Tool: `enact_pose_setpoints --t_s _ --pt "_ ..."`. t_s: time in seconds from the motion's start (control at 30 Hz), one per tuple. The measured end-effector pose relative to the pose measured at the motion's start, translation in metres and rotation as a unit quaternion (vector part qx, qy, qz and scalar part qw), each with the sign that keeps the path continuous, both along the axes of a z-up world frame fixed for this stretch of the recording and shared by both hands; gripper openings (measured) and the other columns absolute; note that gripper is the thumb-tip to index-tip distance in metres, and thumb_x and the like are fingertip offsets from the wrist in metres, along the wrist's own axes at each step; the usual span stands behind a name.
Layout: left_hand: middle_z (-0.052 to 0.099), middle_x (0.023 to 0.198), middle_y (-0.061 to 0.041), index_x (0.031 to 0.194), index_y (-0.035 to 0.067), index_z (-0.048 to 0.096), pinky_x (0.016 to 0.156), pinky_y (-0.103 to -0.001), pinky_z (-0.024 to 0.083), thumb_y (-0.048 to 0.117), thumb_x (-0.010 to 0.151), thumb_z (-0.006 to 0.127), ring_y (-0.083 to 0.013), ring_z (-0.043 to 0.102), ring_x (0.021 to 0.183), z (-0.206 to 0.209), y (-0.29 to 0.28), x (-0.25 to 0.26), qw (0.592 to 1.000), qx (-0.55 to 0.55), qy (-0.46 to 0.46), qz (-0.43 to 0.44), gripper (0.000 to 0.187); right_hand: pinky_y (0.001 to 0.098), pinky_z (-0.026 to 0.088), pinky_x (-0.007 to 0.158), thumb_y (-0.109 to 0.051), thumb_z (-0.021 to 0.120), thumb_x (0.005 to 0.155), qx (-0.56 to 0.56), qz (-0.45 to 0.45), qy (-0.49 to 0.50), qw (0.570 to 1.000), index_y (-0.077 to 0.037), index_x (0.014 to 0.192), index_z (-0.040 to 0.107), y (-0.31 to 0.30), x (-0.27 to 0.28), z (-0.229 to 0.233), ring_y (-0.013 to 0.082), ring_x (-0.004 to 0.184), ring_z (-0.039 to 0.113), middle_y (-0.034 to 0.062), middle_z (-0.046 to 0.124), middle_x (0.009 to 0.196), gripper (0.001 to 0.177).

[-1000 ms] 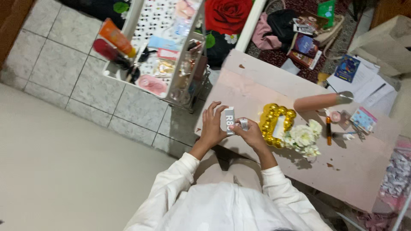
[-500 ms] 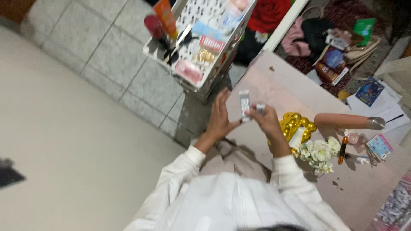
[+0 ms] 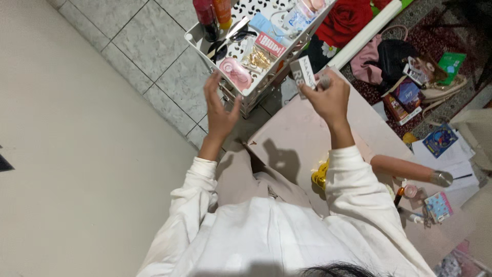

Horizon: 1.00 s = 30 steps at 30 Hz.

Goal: The person organizes various items on a table and a rolling cart, including placing a small box, a notebook, and cosmetic bottles into a white storage cart. They also handle several handbags, picking them up from a floral-patterned surface and placing them onto a white metal rack.

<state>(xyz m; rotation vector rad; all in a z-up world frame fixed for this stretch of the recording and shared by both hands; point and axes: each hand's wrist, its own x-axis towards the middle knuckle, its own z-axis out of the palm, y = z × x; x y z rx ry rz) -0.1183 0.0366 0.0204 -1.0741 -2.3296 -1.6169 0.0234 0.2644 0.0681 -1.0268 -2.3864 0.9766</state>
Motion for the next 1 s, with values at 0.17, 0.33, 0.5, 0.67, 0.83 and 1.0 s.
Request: enact_pose_setpoints --t_s 0.17,0.33,0.5,0.67,0.83,1.0 --pt "0.025 0.149 -0.016 0.143 0.005 0.021 0.118 -0.042 0.025 0.011 0.087 0.067 -0.0311 0.029 0.140 -0.016 -0.003 -0.034 0.994 0.023 -0.063 0.084 0.073 0.0333 0.044 0.054 -0.026 0.082 0.073 0.217 0.077 0.032 0.973 -0.007 0.087 0.068 0.029 -0.057 0.025 0.0201 0.057 0.058 0.0095 0.062 0.069 0.028" --pt "0.021 0.148 -0.021 0.141 0.000 0.018 0.116 -0.045 0.020 0.018 0.083 0.073 -0.0358 0.023 0.139 -0.025 0.007 -0.064 0.995 -0.009 -0.045 0.094 0.082 0.0396 0.043 0.070 -0.026 0.081 0.070 0.351 0.137 0.030 0.926 -0.011 0.094 0.071 0.050 -0.122 0.023 0.0260 0.070 0.060 0.0083 0.063 0.076 0.030" --pt "0.012 0.149 -0.026 0.142 -0.003 0.010 0.115 -0.049 0.014 0.031 0.080 0.075 -0.0405 0.015 0.140 -0.024 0.024 -0.085 0.995 -0.044 -0.004 0.085 0.097 0.0389 0.041 0.077 -0.022 0.080 0.065 0.394 0.215 0.008 0.894 -0.014 0.095 0.071 0.065 -0.185 0.011 0.0246 0.076 0.061 0.0068 0.064 0.078 0.033" --pt "0.005 0.152 -0.027 0.144 -0.002 0.004 0.116 -0.050 0.010 0.036 0.079 0.074 -0.0413 0.011 0.142 -0.031 0.031 -0.094 0.995 -0.069 0.009 0.074 0.103 0.0386 0.039 0.079 -0.016 0.077 0.069 0.359 0.301 -0.070 0.881 -0.013 0.103 0.069 0.079 -0.224 0.006 0.0229 0.076 0.060 0.0062 0.064 0.077 0.035" --pt "0.002 0.154 -0.027 0.147 0.003 0.002 0.117 -0.051 0.011 0.042 0.084 0.066 -0.0415 0.010 0.144 -0.041 0.026 -0.094 0.996 -0.065 -0.003 0.056 0.098 0.0393 0.040 0.081 -0.018 0.078 0.067 0.326 0.365 -0.092 0.867 -0.016 0.102 0.070 0.077 -0.241 0.007 0.0248 0.078 0.060 0.0083 0.063 0.078 0.036" --pt "0.000 0.154 -0.028 0.149 0.006 0.001 0.119 -0.053 0.011 0.053 0.087 0.054 -0.0427 0.007 0.145 -0.055 0.036 -0.094 0.998 -0.012 0.003 0.059 0.094 0.0397 0.043 0.081 -0.010 0.073 0.074 0.327 0.375 -0.062 0.865 -0.016 0.112 0.066 0.071 -0.248 -0.009 0.0267 0.084 0.061 0.0078 0.064 0.085 0.039"
